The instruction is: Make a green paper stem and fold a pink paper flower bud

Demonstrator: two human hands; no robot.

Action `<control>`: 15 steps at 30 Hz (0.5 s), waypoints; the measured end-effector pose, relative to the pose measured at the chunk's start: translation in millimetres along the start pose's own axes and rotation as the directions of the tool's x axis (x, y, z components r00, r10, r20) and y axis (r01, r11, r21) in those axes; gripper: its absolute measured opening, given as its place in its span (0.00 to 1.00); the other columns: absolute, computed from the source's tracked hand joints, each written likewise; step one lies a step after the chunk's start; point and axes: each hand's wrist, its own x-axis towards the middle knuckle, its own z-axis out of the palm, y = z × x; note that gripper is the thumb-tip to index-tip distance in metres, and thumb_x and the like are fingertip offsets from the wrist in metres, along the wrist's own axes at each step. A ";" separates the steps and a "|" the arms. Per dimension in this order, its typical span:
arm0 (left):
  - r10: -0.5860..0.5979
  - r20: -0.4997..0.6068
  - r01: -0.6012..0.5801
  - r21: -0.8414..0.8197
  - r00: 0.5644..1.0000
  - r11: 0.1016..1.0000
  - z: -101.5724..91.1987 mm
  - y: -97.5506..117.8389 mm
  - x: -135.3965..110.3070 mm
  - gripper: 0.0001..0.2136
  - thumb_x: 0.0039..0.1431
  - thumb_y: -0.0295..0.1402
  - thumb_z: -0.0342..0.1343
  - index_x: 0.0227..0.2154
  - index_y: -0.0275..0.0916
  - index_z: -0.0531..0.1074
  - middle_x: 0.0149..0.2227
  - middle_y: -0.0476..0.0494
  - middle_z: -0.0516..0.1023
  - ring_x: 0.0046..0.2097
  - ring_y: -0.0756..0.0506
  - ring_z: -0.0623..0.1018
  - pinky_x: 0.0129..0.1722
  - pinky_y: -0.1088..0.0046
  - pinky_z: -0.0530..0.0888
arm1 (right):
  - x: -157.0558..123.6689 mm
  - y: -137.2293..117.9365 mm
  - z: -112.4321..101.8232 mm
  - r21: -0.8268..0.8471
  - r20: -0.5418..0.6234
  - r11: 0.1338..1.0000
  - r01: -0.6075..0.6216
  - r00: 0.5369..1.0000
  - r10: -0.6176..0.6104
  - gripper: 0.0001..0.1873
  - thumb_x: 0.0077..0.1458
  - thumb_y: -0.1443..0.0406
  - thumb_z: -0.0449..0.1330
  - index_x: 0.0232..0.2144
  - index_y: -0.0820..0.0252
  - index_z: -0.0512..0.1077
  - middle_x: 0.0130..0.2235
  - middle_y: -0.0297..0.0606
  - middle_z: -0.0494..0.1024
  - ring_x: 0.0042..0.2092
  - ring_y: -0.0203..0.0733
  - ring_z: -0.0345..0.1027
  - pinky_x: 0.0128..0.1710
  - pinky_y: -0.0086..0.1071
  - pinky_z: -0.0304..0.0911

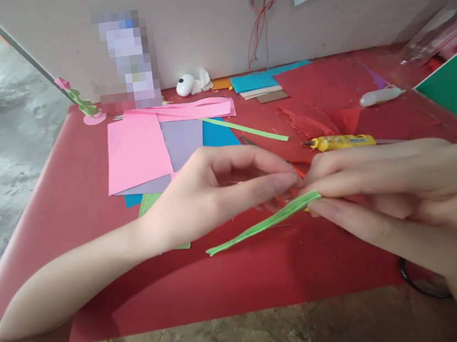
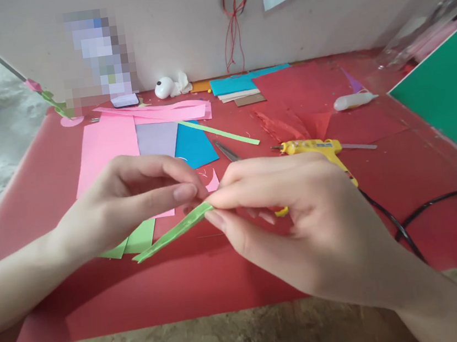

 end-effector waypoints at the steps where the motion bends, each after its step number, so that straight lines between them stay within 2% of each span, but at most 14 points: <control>1: -0.033 0.021 0.034 -0.035 0.999 0.999 0.0 -0.8 0.8 0.04 0.55 0.25 0.57 0.26 0.36 0.74 0.26 0.53 0.79 0.28 0.56 0.79 0.28 0.86 0.78 | 0.0 -0.2 0.4 -0.028 -0.005 0.999 0.020 1.000 -0.020 0.08 0.54 0.73 0.57 0.24 0.59 0.65 0.22 0.28 0.67 0.22 0.24 0.54 0.19 0.21 0.54; 6: -0.143 0.128 0.163 -0.153 0.981 0.975 -2.1 -5.1 5.1 0.05 0.55 0.24 0.57 0.25 0.35 0.71 0.24 0.52 0.77 0.26 0.57 0.77 0.28 0.86 0.77 | 0.9 -0.6 0.9 -0.147 0.019 0.985 0.093 0.996 -0.091 0.08 0.54 0.72 0.56 0.25 0.59 0.66 0.23 0.29 0.68 0.22 0.24 0.52 0.19 0.22 0.55; 10: -0.180 0.167 0.214 -0.215 0.969 0.953 -3.3 -8.6 7.3 0.05 0.55 0.24 0.57 0.24 0.35 0.70 0.23 0.54 0.75 0.25 0.58 0.75 0.26 0.86 0.75 | 0.9 -2.7 2.9 -0.199 -0.013 0.975 0.098 0.995 -0.102 0.08 0.54 0.74 0.56 0.25 0.60 0.65 0.23 0.27 0.66 0.20 0.23 0.46 0.21 0.20 0.56; 15: -0.284 0.187 0.335 -0.364 0.941 0.869 -3.4 -9.9 5.4 0.04 0.53 0.26 0.61 0.25 0.35 0.72 0.23 0.56 0.74 0.25 0.60 0.73 0.26 0.91 0.73 | -1.9 -4.1 4.7 -0.255 -0.053 0.963 0.091 0.993 -0.108 0.09 0.54 0.75 0.56 0.25 0.60 0.65 0.22 0.27 0.63 0.23 0.23 0.51 0.21 0.20 0.53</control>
